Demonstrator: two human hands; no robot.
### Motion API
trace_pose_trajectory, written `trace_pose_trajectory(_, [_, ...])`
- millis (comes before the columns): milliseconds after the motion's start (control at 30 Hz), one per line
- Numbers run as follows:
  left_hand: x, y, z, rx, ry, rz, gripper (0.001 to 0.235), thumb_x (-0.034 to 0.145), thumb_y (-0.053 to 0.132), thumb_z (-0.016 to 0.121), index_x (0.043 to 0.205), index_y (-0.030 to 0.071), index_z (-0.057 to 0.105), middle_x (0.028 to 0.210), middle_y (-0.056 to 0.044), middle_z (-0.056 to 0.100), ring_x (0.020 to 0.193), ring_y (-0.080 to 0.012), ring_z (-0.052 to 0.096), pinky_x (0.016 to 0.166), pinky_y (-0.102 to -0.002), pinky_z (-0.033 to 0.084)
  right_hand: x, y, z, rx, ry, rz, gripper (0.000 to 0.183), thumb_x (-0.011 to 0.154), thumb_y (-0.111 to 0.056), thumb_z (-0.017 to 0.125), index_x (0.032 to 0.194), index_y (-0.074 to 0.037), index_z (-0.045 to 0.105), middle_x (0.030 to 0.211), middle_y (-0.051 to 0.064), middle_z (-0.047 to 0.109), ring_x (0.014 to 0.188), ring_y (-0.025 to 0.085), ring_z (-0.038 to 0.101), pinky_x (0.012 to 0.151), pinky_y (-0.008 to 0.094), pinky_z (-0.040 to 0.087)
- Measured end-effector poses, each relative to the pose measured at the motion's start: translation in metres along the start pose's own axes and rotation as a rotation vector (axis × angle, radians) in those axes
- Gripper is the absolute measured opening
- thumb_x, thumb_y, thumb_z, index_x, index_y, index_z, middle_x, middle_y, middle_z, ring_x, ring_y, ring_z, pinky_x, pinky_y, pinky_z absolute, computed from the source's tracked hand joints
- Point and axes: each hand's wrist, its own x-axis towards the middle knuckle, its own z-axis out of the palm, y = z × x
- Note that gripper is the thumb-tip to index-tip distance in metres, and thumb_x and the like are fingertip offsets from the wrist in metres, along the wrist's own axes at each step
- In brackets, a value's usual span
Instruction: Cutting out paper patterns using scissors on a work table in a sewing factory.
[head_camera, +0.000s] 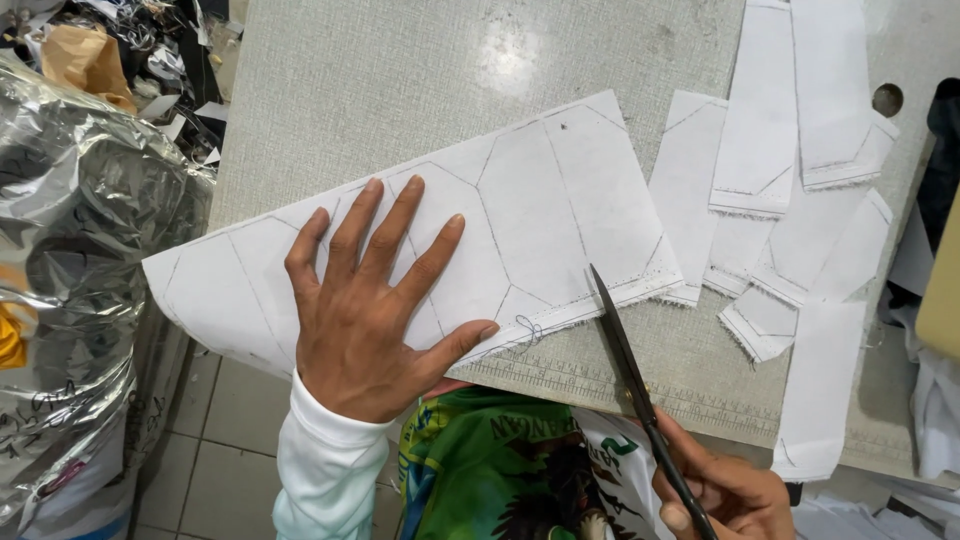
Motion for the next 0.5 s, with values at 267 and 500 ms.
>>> trace_pose_trajectory(267, [0.0001,0.0004,0.0,-0.003,0.003,-0.007,0.075,0.091,0.074,0.059,0.145,0.022,0.059,0.157,-0.012,0.049,0.148,-0.0363,0.042,0.119,-0.059,0.023,-0.0015,-0.0077,-0.003,-0.096,0.022,0.071,0.083,0.069,0.0,0.083,0.147,0.011,0.056,0.059,0.008,0.05,0.049,0.015,0.038,0.043,0.028,0.025])
trace_pose_trajectory(500, [0.0009,0.0009,-0.0005,0.009,-0.015,-0.005,0.076,0.09,0.075,0.058,0.145,0.022,0.059,0.158,-0.013,0.048,0.148,-0.0366,0.041,0.119,-0.059,0.023,0.0013,-0.0098,-0.004,-0.165,-0.051,0.021,0.081,0.072,-0.001,0.082,0.147,0.008,0.055,0.059,0.008,0.055,0.044,0.01,0.034,0.041,0.025,0.027])
